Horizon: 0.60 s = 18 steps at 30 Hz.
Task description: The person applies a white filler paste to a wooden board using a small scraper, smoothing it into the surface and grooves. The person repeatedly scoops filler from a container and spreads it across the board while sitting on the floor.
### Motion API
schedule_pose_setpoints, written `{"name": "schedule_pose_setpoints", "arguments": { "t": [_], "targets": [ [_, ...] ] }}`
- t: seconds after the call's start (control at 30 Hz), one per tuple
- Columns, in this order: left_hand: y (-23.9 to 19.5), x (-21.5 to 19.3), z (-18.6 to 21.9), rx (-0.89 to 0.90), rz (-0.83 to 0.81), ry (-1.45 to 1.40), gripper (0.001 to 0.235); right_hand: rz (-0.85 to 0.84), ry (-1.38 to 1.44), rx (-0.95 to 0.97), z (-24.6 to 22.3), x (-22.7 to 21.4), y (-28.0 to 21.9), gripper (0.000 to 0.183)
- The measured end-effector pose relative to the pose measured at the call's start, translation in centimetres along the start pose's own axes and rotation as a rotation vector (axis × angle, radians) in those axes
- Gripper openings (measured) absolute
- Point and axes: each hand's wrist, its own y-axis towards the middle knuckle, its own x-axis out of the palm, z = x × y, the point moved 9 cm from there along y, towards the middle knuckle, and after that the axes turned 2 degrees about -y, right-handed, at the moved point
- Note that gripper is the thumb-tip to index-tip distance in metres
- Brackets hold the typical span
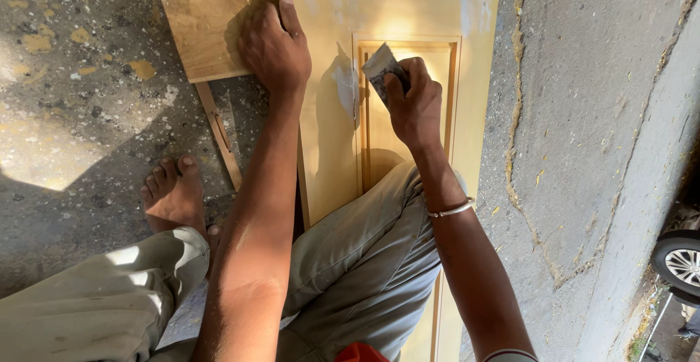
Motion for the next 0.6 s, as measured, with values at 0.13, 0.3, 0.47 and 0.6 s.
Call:
{"name": "schedule_pose_setpoints", "arguments": {
  "t": [0.13, 0.3, 0.47, 0.6],
  "targets": [
    [0.0, 0.2, -0.2, -0.003, 0.007, 0.01, 0.052, 0.061, -0.001, 0.186, 1.8, -0.8, -3.3, 0.018],
    [0.1, -0.1, 0.1, 0.018, 0.071, 0.0, 0.05, -0.06, -0.099, 0.341, 2.2, 0.3, -9.0, 0.024],
    [-0.1, -0.8, 0.6, 0.064, 0.132, -0.011, 0.049, -0.082, -0.046, 0.434, 1.6, 1.4, -10.9, 0.022],
    [-0.1, 0.1, -0.2, -0.004, 0.045, 0.006, 0.05, -0.059, -0.057, 0.361, 0.6, 1.8, -10.9, 0.021]
  ]
}}
